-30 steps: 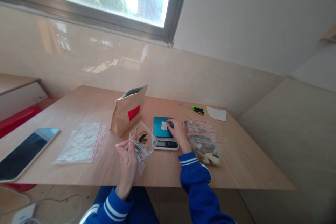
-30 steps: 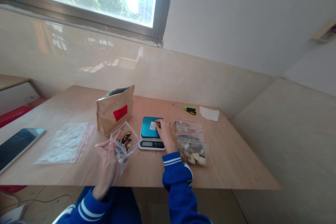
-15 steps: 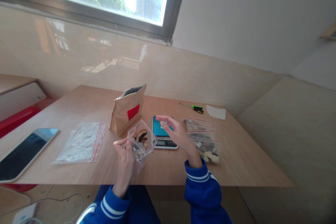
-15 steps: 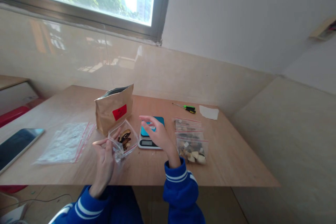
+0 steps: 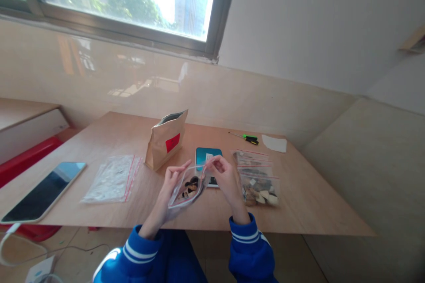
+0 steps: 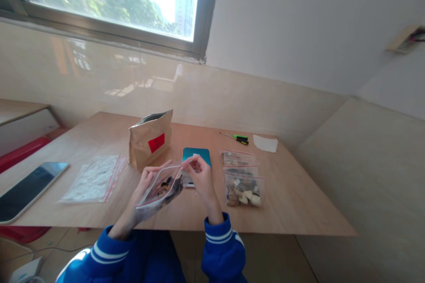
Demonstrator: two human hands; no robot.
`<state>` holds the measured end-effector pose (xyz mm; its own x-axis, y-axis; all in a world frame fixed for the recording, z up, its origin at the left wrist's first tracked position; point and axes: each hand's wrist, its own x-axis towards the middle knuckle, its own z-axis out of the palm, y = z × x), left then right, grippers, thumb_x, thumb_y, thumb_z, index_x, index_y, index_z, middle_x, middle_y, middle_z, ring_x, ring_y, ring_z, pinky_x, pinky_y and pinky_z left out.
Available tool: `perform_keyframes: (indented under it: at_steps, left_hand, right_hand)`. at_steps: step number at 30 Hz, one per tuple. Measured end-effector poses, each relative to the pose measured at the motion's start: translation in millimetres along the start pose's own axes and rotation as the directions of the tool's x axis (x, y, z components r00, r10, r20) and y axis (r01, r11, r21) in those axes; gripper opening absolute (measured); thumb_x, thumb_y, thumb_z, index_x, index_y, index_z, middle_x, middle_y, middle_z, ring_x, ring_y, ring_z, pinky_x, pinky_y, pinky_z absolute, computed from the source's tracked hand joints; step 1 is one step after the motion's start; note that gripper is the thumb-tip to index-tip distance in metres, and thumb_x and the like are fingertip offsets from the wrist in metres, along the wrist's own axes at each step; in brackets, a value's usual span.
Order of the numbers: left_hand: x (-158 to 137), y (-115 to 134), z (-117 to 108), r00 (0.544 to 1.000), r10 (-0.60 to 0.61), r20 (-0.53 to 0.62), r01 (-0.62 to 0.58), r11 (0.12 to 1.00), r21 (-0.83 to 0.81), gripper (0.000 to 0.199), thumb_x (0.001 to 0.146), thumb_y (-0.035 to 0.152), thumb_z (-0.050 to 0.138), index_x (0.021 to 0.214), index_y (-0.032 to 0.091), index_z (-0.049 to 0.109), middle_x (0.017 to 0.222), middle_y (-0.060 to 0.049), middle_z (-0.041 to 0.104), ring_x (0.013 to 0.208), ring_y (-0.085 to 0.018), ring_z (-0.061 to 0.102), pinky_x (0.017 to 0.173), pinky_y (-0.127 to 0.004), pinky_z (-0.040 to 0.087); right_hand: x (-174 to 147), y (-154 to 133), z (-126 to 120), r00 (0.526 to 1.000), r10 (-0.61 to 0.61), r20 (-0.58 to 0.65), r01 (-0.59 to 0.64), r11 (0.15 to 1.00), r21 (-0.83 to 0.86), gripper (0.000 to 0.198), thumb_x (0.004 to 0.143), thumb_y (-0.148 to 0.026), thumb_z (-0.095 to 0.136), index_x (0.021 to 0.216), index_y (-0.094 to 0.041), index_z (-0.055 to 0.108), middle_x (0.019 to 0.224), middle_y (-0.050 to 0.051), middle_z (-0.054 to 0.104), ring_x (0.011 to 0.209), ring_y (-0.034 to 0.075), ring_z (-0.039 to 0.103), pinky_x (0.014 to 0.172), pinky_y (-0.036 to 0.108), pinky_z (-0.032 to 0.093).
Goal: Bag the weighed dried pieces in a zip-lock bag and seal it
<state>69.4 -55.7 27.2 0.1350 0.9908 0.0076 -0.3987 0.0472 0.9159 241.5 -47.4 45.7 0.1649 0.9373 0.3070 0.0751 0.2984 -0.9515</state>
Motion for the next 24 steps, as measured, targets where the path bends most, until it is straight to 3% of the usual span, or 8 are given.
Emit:
perform_keyframes:
  at_steps: [3,7,9,13,18,21,24]
  left_hand:
    - [-2.6,4.6,-6.2,0.987,0.002,0.164,0.016,0.994,-0.11,0.047,0.083,0.063,0.052,0.099,0.02,0.06,0.132,-0.015,0.061,0.117,-0.031,0.06,0.096,-0.05,0.048]
    - [-9.1,5.6,-3.7,0.979,0.084,0.187,-0.096,0.994,0.052,0.038,0.079,0.052,0.065,0.096,0.017,0.066,0.119,-0.014,0.069,0.11,-0.029,0.064,0.096,-0.042,0.048]
    - [-11.3,2.0,2.6,0.985,0.107,0.138,-0.129,0.979,0.157,0.03,0.081,0.047,0.065,0.085,0.017,0.067,0.11,-0.012,0.073,0.104,-0.027,0.067,0.09,-0.037,0.051]
    - [-11.5,-7.2,9.5,0.984,0.175,0.025,-0.174,0.93,0.324,0.029,0.084,0.045,0.06,0.075,0.019,0.067,0.09,-0.007,0.076,0.082,-0.021,0.07,0.072,-0.029,0.053]
    - [-3.2,1.8,-0.2,0.9,0.415,-0.135,-0.284,0.792,0.54,0.024,0.085,0.043,0.06,0.081,0.021,0.069,0.078,-0.002,0.072,0.074,-0.017,0.066,0.068,-0.025,0.05]
    - [0.7,14.3,-0.7,0.876,0.461,-0.143,-0.324,0.782,0.533,0.026,0.085,0.044,0.06,0.087,0.02,0.07,0.083,-0.003,0.072,0.075,-0.016,0.065,0.067,-0.024,0.049]
    - [-1.0,19.9,4.7,0.933,0.349,-0.084,-0.3,0.887,0.351,0.036,0.083,0.047,0.061,0.106,0.019,0.068,0.082,-0.004,0.072,0.074,-0.017,0.066,0.066,-0.025,0.05]
  right_hand:
    - [-9.6,1.5,-2.8,0.967,0.036,-0.25,-0.024,0.999,0.048,0.034,0.076,-0.051,0.07,0.076,-0.02,0.057,0.066,-0.002,0.061,0.057,0.013,0.058,0.057,0.025,0.049]
    - [-21.2,2.6,-3.0,0.888,0.026,-0.459,-0.004,0.999,0.049,0.033,0.076,-0.049,0.071,0.075,-0.019,0.057,0.058,-0.004,0.057,0.05,0.011,0.053,0.051,0.023,0.044]
    - [-27.0,0.9,0.6,0.868,0.017,-0.496,-0.005,1.0,0.025,0.034,0.074,-0.049,0.072,0.074,-0.018,0.058,0.059,-0.004,0.058,0.051,0.011,0.054,0.051,0.023,0.045]
    - [-36.6,-7.4,5.9,0.873,0.006,-0.488,-0.013,1.0,-0.011,0.034,0.072,-0.049,0.073,0.073,-0.018,0.059,0.064,-0.001,0.064,0.053,0.012,0.057,0.053,0.024,0.047]
    - [-41.9,-16.8,-4.4,0.858,0.03,-0.513,-0.058,0.998,-0.039,0.039,0.069,-0.053,0.074,0.069,-0.018,0.059,0.057,-0.001,0.064,0.045,0.01,0.05,0.047,0.023,0.042]
    - [-44.0,-17.1,-8.8,0.862,0.06,-0.503,-0.059,0.998,0.018,0.039,0.069,-0.053,0.075,0.07,-0.017,0.059,0.057,0.0,0.065,0.044,0.009,0.048,0.046,0.022,0.041]
    - [-45.4,-14.1,-8.7,0.813,0.063,-0.579,-0.002,0.994,0.106,0.037,0.071,-0.05,0.074,0.073,-0.017,0.057,0.059,-0.001,0.064,0.043,0.008,0.046,0.045,0.02,0.04]
